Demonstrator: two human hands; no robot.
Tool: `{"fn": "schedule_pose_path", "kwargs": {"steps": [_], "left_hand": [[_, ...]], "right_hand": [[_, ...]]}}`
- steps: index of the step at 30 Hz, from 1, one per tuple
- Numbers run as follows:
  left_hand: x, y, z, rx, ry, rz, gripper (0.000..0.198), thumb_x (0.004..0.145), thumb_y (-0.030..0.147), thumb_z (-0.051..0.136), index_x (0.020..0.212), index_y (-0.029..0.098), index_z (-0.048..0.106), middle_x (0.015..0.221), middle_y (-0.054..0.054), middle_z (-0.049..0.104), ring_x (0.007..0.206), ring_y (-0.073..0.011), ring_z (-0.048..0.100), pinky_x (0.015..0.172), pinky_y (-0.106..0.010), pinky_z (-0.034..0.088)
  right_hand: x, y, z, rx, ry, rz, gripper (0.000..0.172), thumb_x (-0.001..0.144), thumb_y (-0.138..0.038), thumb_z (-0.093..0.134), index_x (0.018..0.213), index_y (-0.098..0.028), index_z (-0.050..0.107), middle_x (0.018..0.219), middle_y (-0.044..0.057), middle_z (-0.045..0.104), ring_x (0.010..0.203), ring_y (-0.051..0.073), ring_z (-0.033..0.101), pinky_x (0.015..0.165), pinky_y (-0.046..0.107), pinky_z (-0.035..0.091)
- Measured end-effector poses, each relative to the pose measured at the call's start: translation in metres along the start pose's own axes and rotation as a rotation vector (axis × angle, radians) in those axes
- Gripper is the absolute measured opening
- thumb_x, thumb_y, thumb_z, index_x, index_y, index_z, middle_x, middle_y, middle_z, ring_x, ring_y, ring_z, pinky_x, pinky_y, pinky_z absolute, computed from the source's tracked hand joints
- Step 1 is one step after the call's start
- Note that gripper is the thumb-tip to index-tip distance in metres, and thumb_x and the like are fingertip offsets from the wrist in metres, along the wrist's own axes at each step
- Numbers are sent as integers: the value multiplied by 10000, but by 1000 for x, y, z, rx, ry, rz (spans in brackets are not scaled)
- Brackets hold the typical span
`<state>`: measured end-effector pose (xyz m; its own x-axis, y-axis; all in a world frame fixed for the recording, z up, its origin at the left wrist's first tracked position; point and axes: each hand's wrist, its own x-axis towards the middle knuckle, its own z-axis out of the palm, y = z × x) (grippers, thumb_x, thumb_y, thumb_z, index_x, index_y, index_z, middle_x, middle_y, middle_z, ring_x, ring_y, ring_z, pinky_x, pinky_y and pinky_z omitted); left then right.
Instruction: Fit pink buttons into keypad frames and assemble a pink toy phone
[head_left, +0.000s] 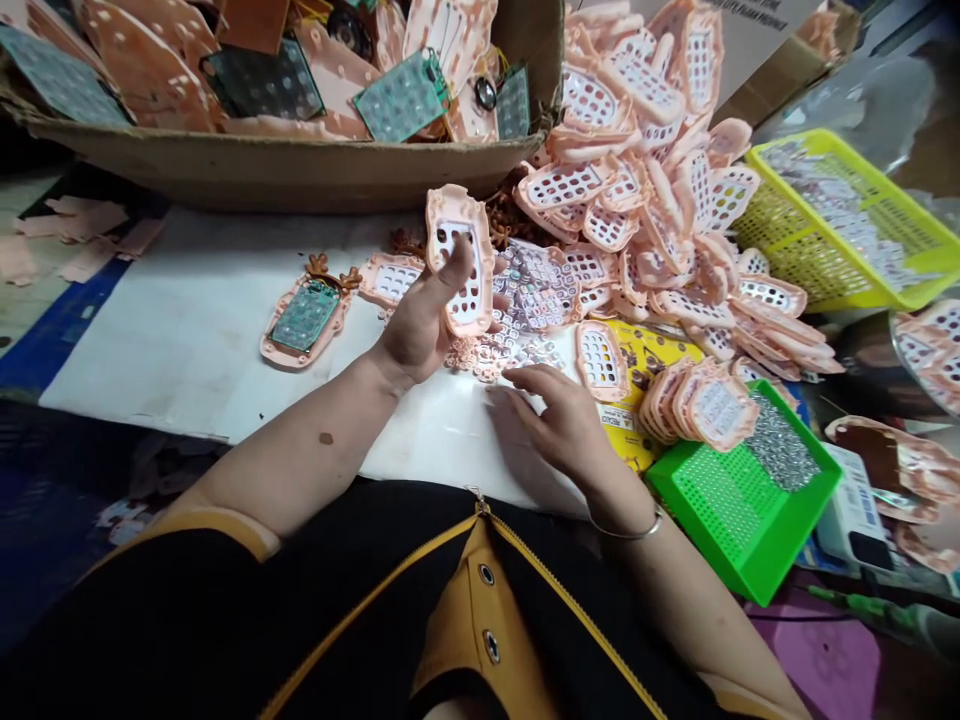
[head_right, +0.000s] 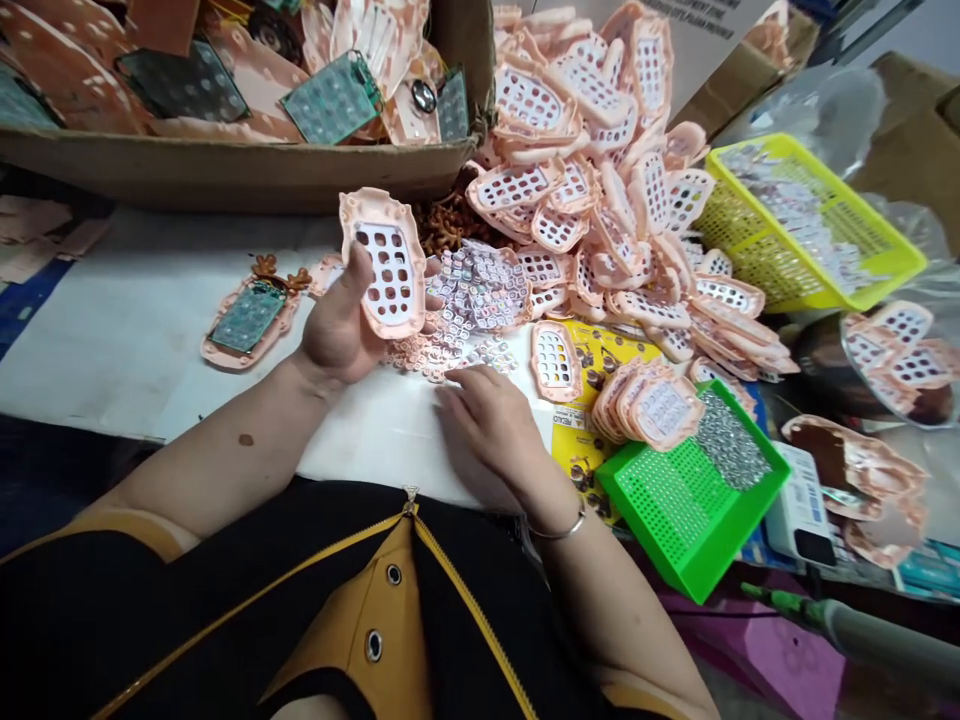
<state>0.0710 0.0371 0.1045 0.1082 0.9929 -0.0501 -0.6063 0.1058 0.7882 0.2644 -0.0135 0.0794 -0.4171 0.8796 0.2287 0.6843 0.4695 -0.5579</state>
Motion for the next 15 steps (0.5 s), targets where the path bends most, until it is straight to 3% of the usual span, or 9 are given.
{"fn": "schedule_pose_path", "kwargs": {"steps": [4, 8, 11, 15], "left_hand": [[6, 2, 3, -88, 77, 17, 743, 897, 747, 364, 1274, 138, 563, 1093, -122, 680, 1084, -291, 670, 741, -328, 602], [9, 3, 1, -165, 116, 23, 614, 953, 614, 380, 1352, 169, 523, 1107, -94, 686, 1126, -266, 664, 838, -339, 596], [7, 2, -3, -192, 37, -91, 604, 925, 582, 458, 1352, 161, 530, 1105, -104, 708, 1108, -284, 678, 860, -385, 596], [-1, -4, -4, -236, -94, -237, 566, 873, 533, 575, 1297, 159, 567, 1123, -121, 729, 1139, -323, 669, 919, -483, 573]], "right_hand": [[10, -4, 21, -361, -51, -174, 233, 979, -252, 477, 992, -155, 689, 975, 138, 707, 857, 228, 621, 788, 374, 506], [16, 0, 25, -498, -52, -254, 247, 981, -198, 454, 982, -127, 691, 960, 137, 731, 836, 234, 618, 768, 371, 486], [14, 6, 20, -437, 95, -217, 225, 974, -220, 475, 992, -147, 687, 942, 122, 739, 813, 222, 638, 742, 367, 500], [13, 3, 5, -261, 399, -127, 200, 972, -231, 485, 1009, -214, 681, 927, 85, 740, 835, 205, 682, 745, 369, 547]]}}
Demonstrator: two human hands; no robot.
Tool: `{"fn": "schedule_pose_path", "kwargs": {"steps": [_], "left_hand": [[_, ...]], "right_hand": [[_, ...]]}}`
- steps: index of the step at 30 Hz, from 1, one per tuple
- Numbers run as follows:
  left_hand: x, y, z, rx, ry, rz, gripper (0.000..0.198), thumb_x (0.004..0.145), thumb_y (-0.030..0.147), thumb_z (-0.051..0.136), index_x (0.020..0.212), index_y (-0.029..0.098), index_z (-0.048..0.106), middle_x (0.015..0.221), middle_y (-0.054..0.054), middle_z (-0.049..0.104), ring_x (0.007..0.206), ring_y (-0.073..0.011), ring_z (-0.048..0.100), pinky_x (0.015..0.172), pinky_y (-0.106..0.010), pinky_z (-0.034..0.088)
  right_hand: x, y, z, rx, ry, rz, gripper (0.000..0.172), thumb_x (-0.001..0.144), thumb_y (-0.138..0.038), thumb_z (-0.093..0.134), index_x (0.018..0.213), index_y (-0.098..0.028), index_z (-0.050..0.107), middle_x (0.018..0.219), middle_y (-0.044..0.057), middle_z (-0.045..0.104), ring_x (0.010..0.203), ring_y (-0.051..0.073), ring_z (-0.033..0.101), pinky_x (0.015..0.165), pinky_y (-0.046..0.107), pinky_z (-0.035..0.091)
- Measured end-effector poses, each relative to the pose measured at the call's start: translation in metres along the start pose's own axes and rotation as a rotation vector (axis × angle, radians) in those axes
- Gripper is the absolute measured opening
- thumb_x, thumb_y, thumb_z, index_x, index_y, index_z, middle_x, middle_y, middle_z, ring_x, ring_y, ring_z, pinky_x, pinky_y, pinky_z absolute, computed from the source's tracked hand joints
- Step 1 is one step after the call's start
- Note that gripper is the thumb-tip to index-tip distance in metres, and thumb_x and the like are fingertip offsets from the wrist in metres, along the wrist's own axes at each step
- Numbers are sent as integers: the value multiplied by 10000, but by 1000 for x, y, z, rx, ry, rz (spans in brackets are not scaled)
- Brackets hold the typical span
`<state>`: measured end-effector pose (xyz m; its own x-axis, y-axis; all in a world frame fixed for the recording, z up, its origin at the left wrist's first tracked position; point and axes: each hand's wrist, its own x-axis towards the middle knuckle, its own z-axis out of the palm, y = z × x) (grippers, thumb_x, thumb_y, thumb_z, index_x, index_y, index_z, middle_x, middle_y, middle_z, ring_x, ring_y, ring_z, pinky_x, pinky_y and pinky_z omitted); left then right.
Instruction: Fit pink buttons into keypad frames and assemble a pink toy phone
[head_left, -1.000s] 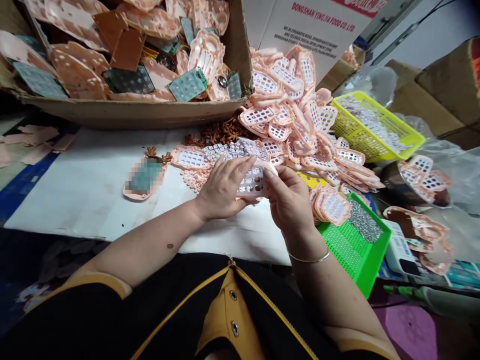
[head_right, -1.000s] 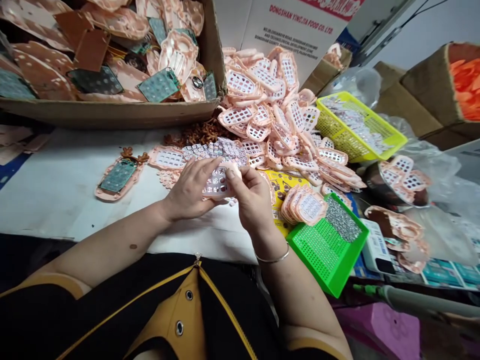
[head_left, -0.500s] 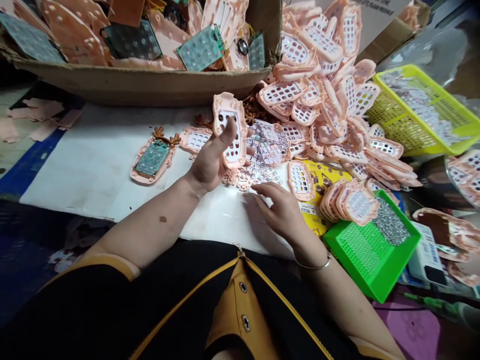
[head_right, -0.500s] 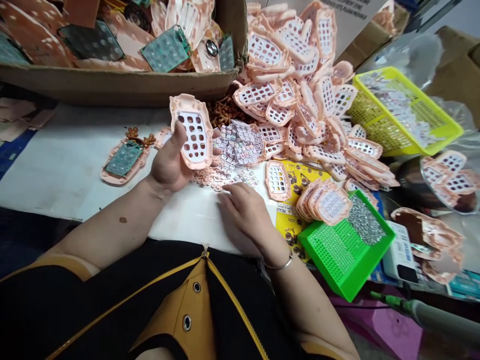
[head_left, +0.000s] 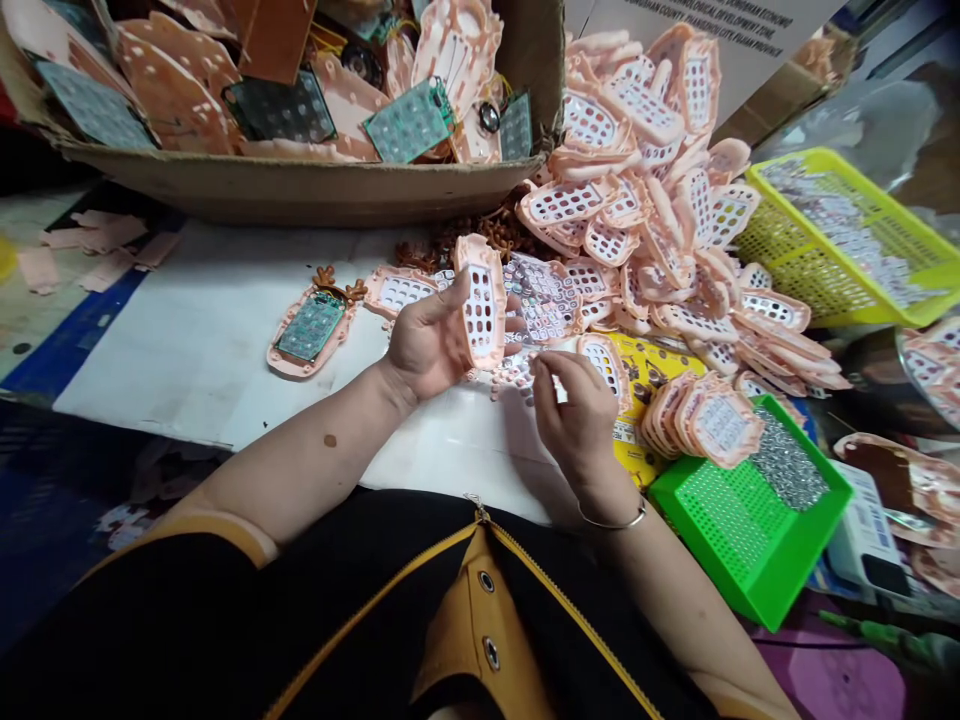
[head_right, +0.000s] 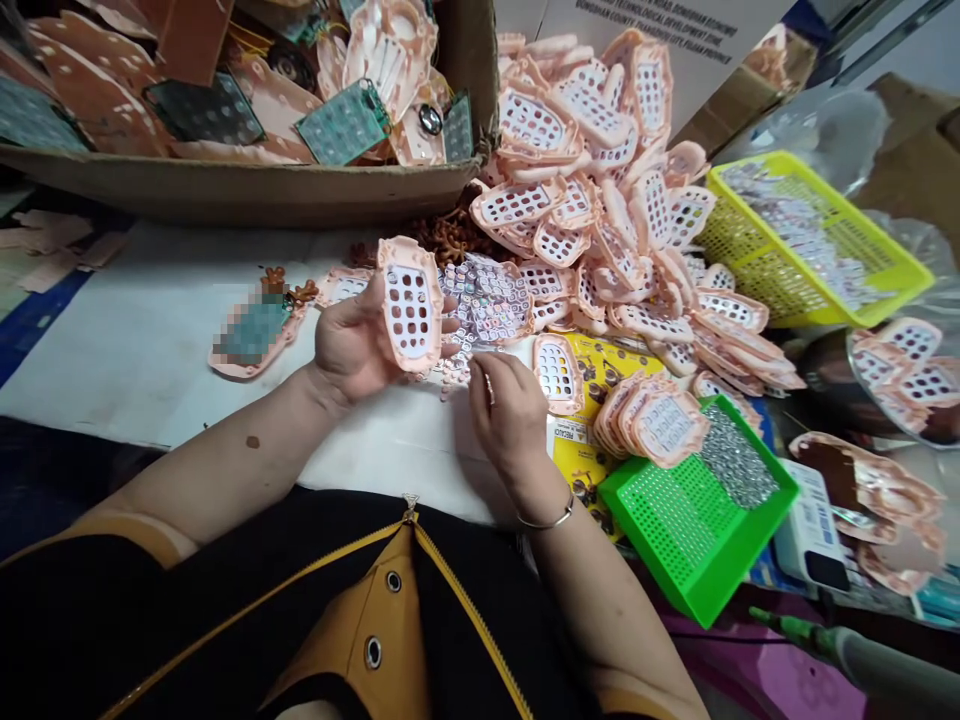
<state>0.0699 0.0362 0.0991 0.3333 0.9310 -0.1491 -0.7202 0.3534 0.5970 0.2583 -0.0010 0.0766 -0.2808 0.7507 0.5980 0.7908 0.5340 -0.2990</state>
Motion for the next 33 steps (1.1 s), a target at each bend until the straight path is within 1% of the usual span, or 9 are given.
{"fn": "schedule_pose_path", "kwargs": {"steps": [4, 12, 14, 18, 22, 24, 27, 31, 33], "left_hand": [[-3, -9, -1, -6, -96, -74, 511, 839, 505, 641, 1205, 150, 608, 1156, -136, 727, 1191, -353, 644, 961, -531, 543], [-2, -14, -6, 16, -172, -72, 567, 728, 534, 760, 1132, 159, 625, 1181, -141, 721, 1205, -374, 635, 952, -502, 545], [-2, -14, -6, 11, -171, -78, 555, 741, 537, 748, 1128, 157, 626, 1146, -132, 733, 1181, -362, 651, 952, -495, 546], [-3, -14, -6, 7, -145, -80, 520, 792, 537, 699, 1146, 164, 623, 1112, -120, 742, 1171, -349, 660, 973, -502, 535], [-4, -14, -4, 7, -154, -94, 555, 777, 564, 701, 1145, 154, 629, 1112, -136, 740, 1178, -364, 652, 987, -526, 524], [-4, -12, -4, 4, -141, -75, 570, 773, 584, 691, 1147, 158, 628, 1109, -135, 741, 1173, -366, 654, 977, -537, 530], [-3, -10, -3, -2, -103, -21, 614, 765, 601, 689, 1204, 181, 605, 1133, -122, 736, 1189, -365, 645, 971, -552, 534], [-4, -8, -1, 0, -77, 23, 692, 717, 583, 738, 1266, 192, 581, 1172, -124, 724, 1222, -381, 621, 977, -568, 530], [-4, -7, -1, 8, -65, 32, 696, 716, 575, 740, 1274, 191, 579, 1186, -125, 719, 1229, -385, 615, 975, -572, 531]], "right_hand": [[11, -10, -13, 32, 124, -101, 175, 939, -184, 564, 1041, -252, 689, 940, 71, 748, 843, 191, 700, 756, 360, 566], [18, -23, -14, 40, -18, -369, 245, 932, -139, 549, 1144, -210, 650, 938, 77, 739, 927, 210, 672, 856, 376, 551], [15, -25, -14, 34, -49, -388, 267, 945, -211, 553, 1200, -168, 621, 993, 115, 726, 972, 235, 651, 887, 399, 541], [4, -33, -11, -69, -118, -380, 498, 972, -420, 500, 1372, -125, 511, 1148, 187, 679, 1078, 294, 611, 921, 470, 507], [-1, -31, -12, -93, -127, -371, 546, 979, -482, 459, 1417, -156, 472, 1202, 174, 662, 1151, 290, 597, 989, 469, 469], [-1, -19, -18, -75, -88, -322, 486, 988, -444, 453, 1406, -197, 482, 1201, 147, 667, 1150, 274, 604, 993, 462, 465], [-5, 10, -27, -180, -76, -117, 398, 980, -367, 469, 1328, -194, 556, 1141, 151, 686, 1048, 272, 626, 895, 445, 484], [-17, 46, -28, -436, -385, 101, 349, 954, -329, 437, 1122, -126, 666, 899, 173, 695, 760, 258, 593, 661, 386, 416], [-20, 57, -24, -496, -466, 159, 325, 949, -258, 395, 993, -134, 691, 816, 156, 675, 678, 225, 551, 609, 350, 352]]}}
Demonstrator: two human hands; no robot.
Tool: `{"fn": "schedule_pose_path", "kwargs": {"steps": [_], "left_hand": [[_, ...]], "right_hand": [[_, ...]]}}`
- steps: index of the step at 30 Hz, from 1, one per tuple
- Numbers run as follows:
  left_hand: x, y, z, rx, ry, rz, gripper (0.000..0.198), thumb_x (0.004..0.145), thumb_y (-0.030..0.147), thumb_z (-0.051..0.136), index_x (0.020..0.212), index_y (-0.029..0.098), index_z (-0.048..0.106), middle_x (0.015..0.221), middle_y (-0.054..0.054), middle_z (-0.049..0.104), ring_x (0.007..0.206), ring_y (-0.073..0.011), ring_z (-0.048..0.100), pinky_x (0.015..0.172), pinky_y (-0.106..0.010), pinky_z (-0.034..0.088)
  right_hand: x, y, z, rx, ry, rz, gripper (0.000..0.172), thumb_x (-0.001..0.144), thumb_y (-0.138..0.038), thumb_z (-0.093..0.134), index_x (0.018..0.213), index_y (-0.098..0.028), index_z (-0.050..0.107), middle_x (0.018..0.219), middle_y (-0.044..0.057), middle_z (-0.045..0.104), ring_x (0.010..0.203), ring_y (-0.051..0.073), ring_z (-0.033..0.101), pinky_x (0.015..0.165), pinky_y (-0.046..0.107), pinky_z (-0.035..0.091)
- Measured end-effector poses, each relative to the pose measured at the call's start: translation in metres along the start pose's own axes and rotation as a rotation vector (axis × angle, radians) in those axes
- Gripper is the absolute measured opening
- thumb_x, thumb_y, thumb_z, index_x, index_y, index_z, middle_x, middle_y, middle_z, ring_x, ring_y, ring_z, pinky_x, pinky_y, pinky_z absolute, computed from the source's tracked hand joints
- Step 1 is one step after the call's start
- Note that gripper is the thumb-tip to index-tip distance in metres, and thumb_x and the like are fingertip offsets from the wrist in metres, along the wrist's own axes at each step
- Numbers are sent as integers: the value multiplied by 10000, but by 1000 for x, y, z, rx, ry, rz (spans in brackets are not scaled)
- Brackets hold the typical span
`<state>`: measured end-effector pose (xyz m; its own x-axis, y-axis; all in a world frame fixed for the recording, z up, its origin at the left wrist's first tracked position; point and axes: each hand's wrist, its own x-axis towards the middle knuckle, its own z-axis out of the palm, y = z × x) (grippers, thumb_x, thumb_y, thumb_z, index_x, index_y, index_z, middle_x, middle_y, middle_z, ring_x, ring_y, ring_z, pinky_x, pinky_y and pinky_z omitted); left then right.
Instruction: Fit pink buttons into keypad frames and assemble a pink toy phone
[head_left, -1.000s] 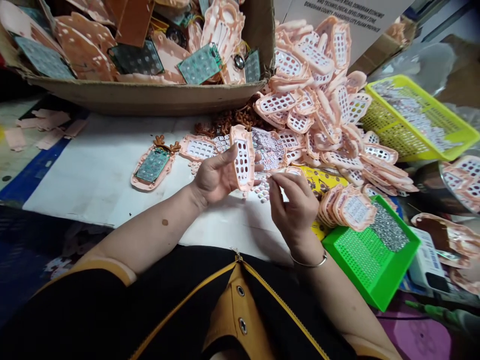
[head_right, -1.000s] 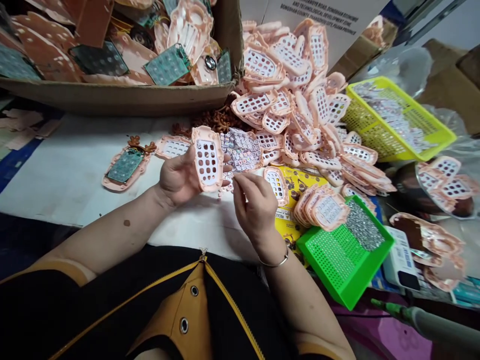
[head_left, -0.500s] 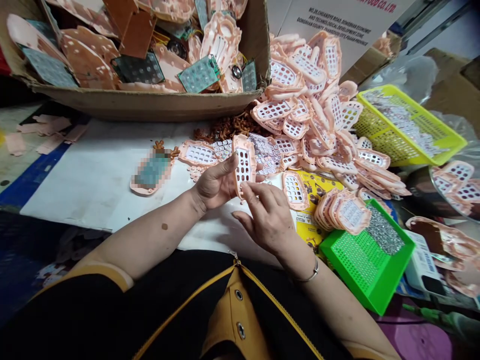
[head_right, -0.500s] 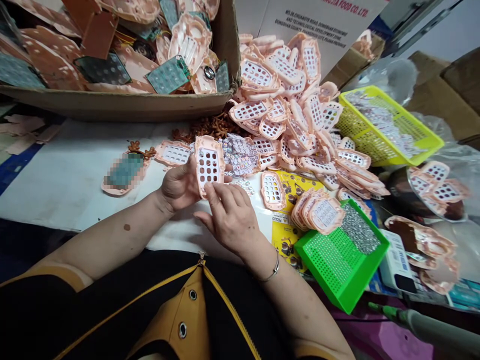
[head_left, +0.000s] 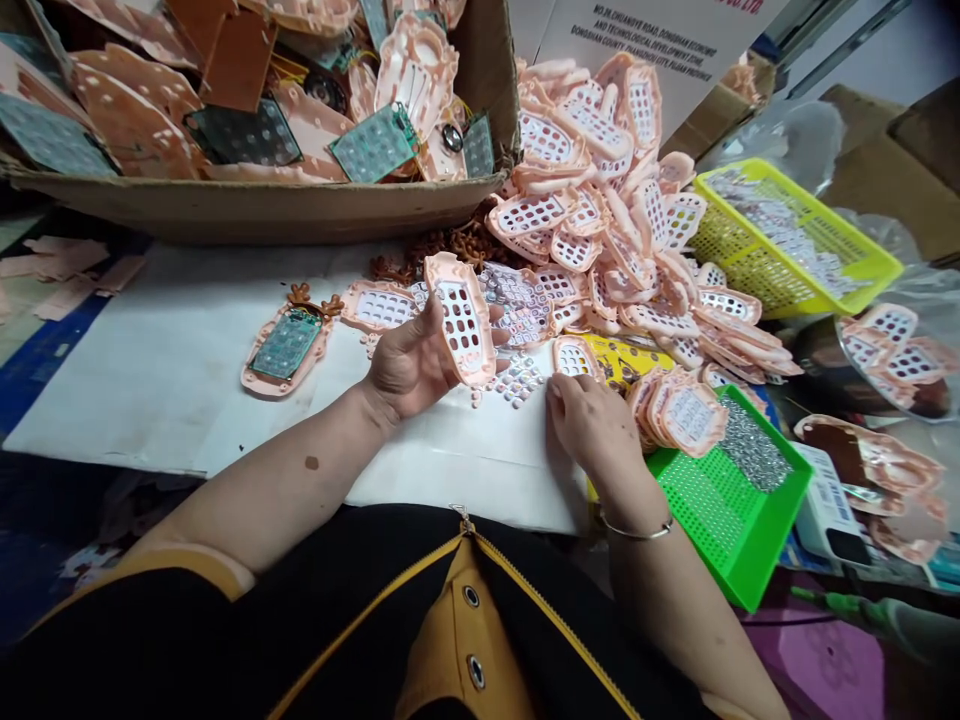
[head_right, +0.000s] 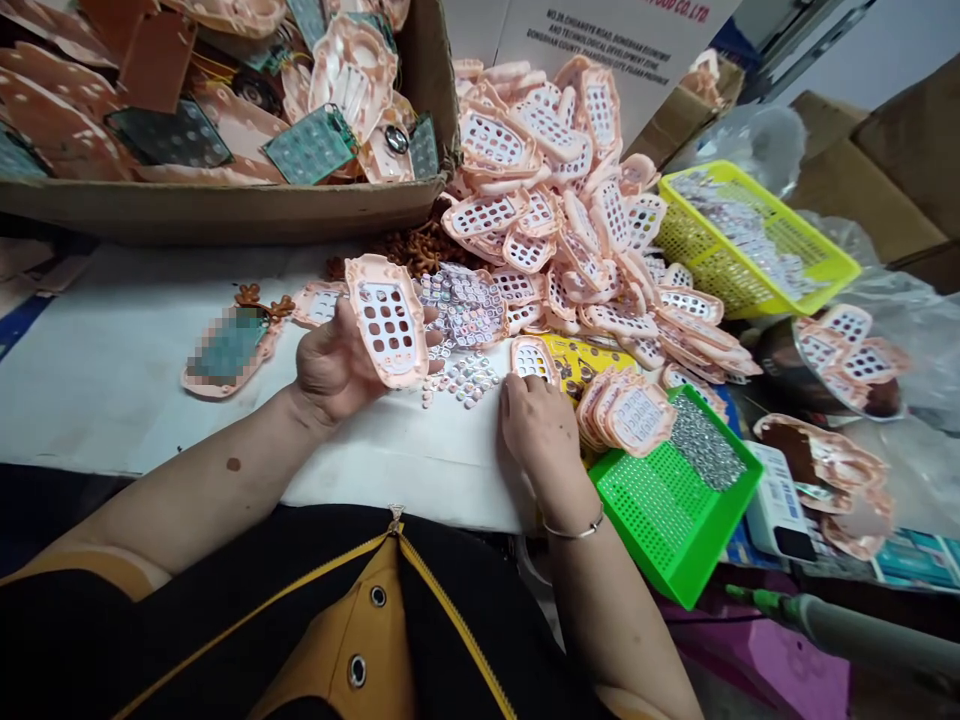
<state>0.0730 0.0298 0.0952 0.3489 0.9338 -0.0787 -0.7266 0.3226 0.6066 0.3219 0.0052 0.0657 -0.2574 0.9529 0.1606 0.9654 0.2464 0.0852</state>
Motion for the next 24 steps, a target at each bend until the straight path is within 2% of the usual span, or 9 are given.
{"fn": "schedule_pose_path", "kwargs": {"steps": [3, 8, 12, 14, 16, 18, 21, 24], "left_hand": [[0, 1, 1, 9, 7, 14, 679, 750, 572, 710, 1295, 191, 568, 1200, -127, 712, 1232, -380, 614, 977, -569, 534], [1, 2, -1, -14, -21, 24, 703, 752, 571, 716, 1318, 191, 544, 1237, -138, 699, 1224, -369, 623, 994, -558, 528], [2, 2, -4, -40, -18, 33, 729, 710, 561, 760, 1288, 167, 554, 1251, -156, 693, 1228, -383, 617, 1016, -572, 512], [2, 2, -5, -58, -21, 33, 737, 709, 549, 766, 1300, 166, 548, 1261, -156, 690, 1238, -380, 610, 1044, -574, 491], [2, 2, -5, -77, -27, 32, 732, 733, 533, 752, 1334, 176, 531, 1271, -147, 688, 1251, -368, 604, 1075, -568, 467], [3, 2, -5, -90, -26, 30, 730, 748, 514, 748, 1358, 186, 519, 1262, -135, 696, 1253, -355, 606, 1094, -560, 452], [3, 2, -4, -93, -9, 35, 728, 734, 495, 769, 1350, 190, 532, 1231, -124, 713, 1241, -352, 615, 1096, -559, 453], [3, 2, -4, -85, 5, 42, 709, 713, 493, 786, 1313, 186, 565, 1233, -127, 712, 1241, -364, 613, 1083, -573, 461]], "right_hand": [[9, 6, 3, -11, -14, 25, 327, 940, -208, 373, 880, -154, 689, 781, 141, 659, 639, 202, 513, 591, 340, 305], [34, 5, -12, 64, 130, 1, 277, 911, -270, 459, 1001, -174, 703, 829, 131, 666, 686, 222, 532, 630, 362, 359], [50, -7, -20, -41, 108, -60, 232, 870, -263, 521, 963, -174, 714, 832, 143, 667, 770, 263, 563, 664, 387, 395], [54, -15, -21, -82, 135, -67, 259, 854, -263, 567, 1061, -171, 692, 994, 173, 687, 892, 299, 585, 731, 420, 426], [56, -22, -20, -99, 185, -89, 332, 857, -268, 600, 1168, -168, 651, 1229, 198, 645, 1061, 336, 576, 842, 467, 439], [58, -26, -17, -84, 214, -151, 313, 882, -266, 596, 1179, -184, 650, 1354, 186, 592, 1192, 346, 541, 949, 495, 419], [65, -26, -9, 56, 280, -177, 209, 935, -269, 535, 1058, -228, 700, 1305, 132, 640, 1206, 305, 561, 1000, 491, 413], [76, -18, -1, 439, 423, -4, 203, 931, -337, 538, 919, -226, 707, 1059, 98, 718, 996, 247, 641, 903, 455, 484]]}}
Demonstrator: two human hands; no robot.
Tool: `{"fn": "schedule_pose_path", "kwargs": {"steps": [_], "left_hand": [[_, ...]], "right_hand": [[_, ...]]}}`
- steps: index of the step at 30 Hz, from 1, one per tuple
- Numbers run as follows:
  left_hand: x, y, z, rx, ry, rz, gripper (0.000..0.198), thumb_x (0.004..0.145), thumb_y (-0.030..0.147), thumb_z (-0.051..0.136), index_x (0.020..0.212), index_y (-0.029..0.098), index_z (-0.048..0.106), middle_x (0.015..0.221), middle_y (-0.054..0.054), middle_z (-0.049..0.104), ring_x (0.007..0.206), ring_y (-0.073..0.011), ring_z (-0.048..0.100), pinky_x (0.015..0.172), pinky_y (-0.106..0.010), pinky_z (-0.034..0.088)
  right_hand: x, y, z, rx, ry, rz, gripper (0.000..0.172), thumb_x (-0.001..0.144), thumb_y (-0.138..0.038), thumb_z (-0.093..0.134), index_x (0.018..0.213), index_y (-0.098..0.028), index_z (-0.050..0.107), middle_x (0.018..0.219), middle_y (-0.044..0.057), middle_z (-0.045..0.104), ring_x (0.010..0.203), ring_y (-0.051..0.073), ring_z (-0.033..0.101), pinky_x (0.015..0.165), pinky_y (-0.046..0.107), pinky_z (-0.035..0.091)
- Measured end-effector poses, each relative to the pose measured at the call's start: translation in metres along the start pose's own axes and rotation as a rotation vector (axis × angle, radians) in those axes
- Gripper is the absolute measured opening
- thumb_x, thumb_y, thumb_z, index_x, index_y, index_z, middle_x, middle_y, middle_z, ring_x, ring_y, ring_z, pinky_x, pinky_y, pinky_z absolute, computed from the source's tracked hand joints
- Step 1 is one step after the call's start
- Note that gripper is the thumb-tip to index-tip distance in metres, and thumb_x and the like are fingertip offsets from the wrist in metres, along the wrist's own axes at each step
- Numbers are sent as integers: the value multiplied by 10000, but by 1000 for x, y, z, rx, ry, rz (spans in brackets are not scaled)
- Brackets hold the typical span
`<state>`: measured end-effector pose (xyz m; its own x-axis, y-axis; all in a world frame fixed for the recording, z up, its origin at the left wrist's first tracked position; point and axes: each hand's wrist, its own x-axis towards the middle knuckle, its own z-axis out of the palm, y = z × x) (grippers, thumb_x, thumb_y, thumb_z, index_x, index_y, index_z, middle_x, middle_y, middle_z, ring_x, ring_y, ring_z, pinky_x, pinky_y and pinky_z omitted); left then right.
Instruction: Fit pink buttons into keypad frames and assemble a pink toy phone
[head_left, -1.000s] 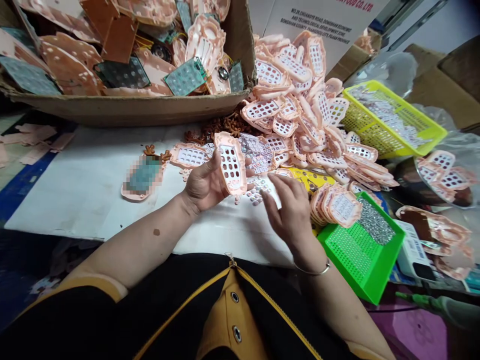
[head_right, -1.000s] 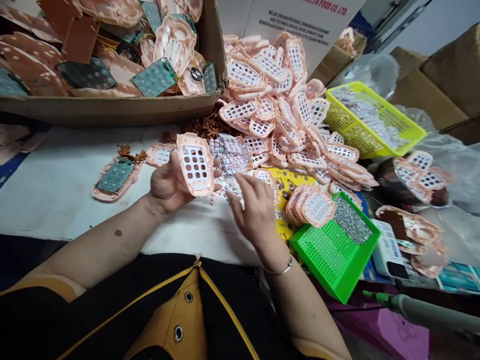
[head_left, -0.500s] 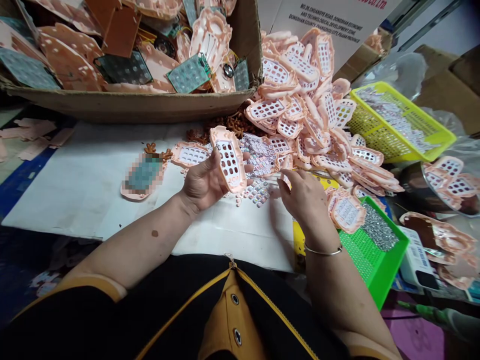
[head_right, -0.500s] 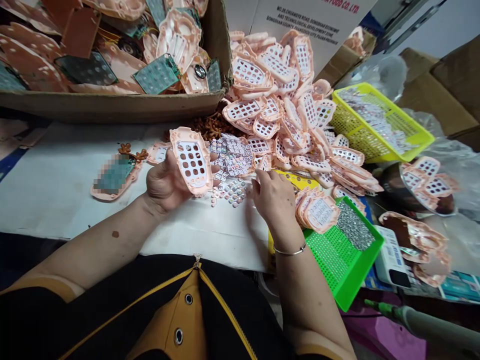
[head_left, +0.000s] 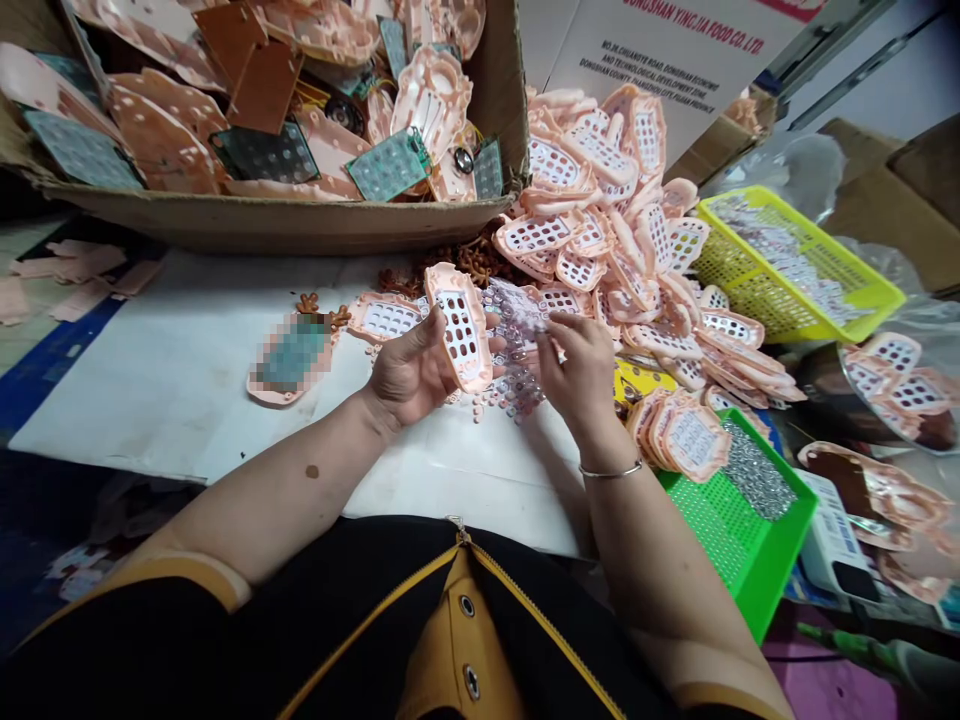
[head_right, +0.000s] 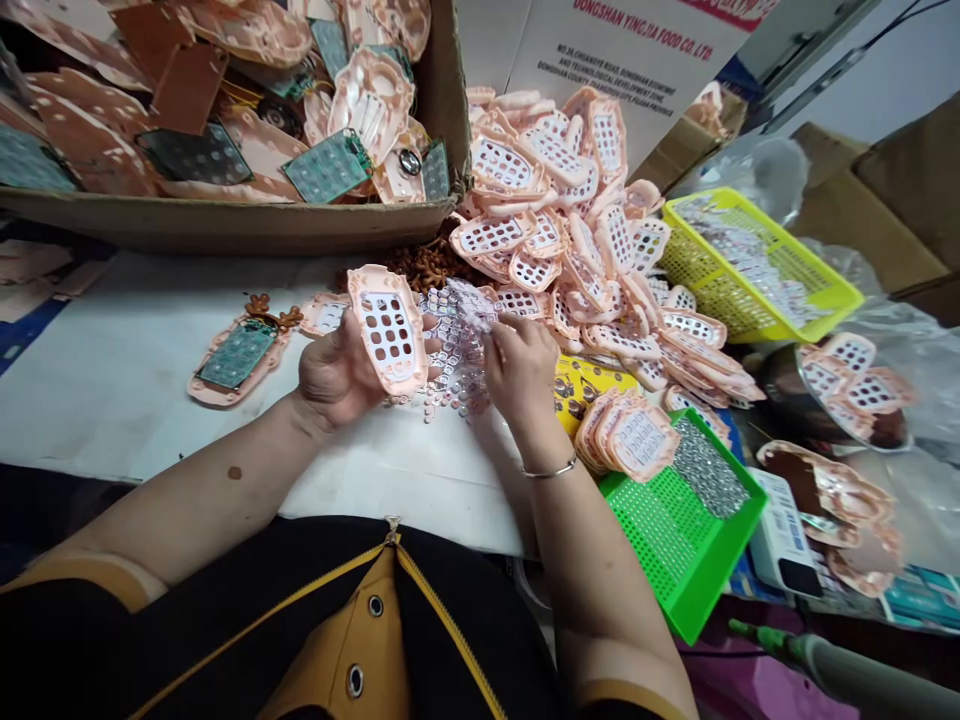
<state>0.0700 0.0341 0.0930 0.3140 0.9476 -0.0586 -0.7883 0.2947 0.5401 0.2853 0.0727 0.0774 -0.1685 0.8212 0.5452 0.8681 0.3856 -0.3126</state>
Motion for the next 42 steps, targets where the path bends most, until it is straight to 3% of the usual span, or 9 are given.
{"fn": "schedule_pose_path", "kwargs": {"steps": [3, 6, 12, 23, 28, 31, 34, 38, 42], "left_hand": [[0, -1, -1, 11, 9, -12, 703, 658, 507, 822, 1238, 170, 613, 1231, -137, 711, 1237, -383, 611, 1071, -590, 467], [0, -1, -1, 11, 4, -18, 674, 643, 522, 825, 1179, 159, 637, 1202, -141, 722, 1252, -391, 599, 1070, -597, 466], [-2, -3, 0, 24, -3, -39, 576, 720, 462, 776, 1188, 160, 631, 1201, -134, 721, 1271, -376, 587, 1088, -596, 451], [-3, -7, -5, 43, -70, -84, 629, 664, 518, 808, 1157, 162, 647, 1214, -142, 713, 1217, -408, 616, 1055, -659, 441], [-5, -11, -8, -5, -127, -149, 569, 705, 482, 784, 1153, 158, 652, 1137, -116, 736, 1173, -411, 642, 1037, -688, 434], [-4, -12, -9, -36, -111, -138, 543, 714, 485, 780, 1136, 165, 657, 1116, -101, 745, 1102, -378, 682, 1012, -669, 465], [-4, -13, -9, -39, -107, -133, 557, 698, 493, 792, 1129, 165, 661, 1141, -109, 742, 1069, -346, 697, 1009, -623, 487], [-4, -14, -8, -43, -95, -181, 541, 649, 522, 817, 1030, 160, 689, 1049, -112, 765, 1117, -373, 675, 1030, -613, 471], [-4, -14, -7, -38, -118, -201, 489, 665, 518, 801, 981, 159, 696, 1060, -123, 762, 1215, -388, 621, 1050, -603, 455]], "right_hand": [[7, 10, 2, 565, 105, 379, 205, 823, -427, 666, 826, -223, 674, 784, 22, 683, 705, 158, 619, 712, 359, 534], [11, 9, -1, 1029, 59, 686, 287, 684, -446, 800, 778, -219, 651, 693, -34, 636, 563, 88, 564, 578, 264, 525], [5, -11, -11, 1266, -22, 830, 315, 614, -373, 875, 779, -221, 654, 686, -69, 625, 548, 54, 580, 577, 218, 575], [-3, -32, -18, 1304, 19, 684, 314, 669, -312, 831, 857, -240, 589, 716, -78, 612, 612, 67, 604, 656, 253, 599], [-9, -35, -10, 1240, 51, 569, 412, 686, -261, 797, 1047, -290, 600, 737, -94, 607, 658, 82, 630, 681, 277, 608], [-12, -41, -10, 1149, 171, 469, 310, 744, -268, 762, 1031, -289, 645, 760, -79, 635, 673, 82, 638, 682, 272, 598], [-16, -51, -15, 1003, 285, 258, 176, 805, -234, 723, 961, -289, 663, 853, -53, 706, 792, 102, 689, 773, 293, 599], [-20, -63, -21, 786, 160, -7, 171, 859, -155, 639, 970, -286, 654, 1009, -2, 756, 962, 165, 720, 882, 393, 597], [-22, -66, -23, 617, 64, -121, 183, 882, -122, 570, 938, -281, 639, 1065, 21, 767, 1008, 187, 722, 896, 421, 588]]}}
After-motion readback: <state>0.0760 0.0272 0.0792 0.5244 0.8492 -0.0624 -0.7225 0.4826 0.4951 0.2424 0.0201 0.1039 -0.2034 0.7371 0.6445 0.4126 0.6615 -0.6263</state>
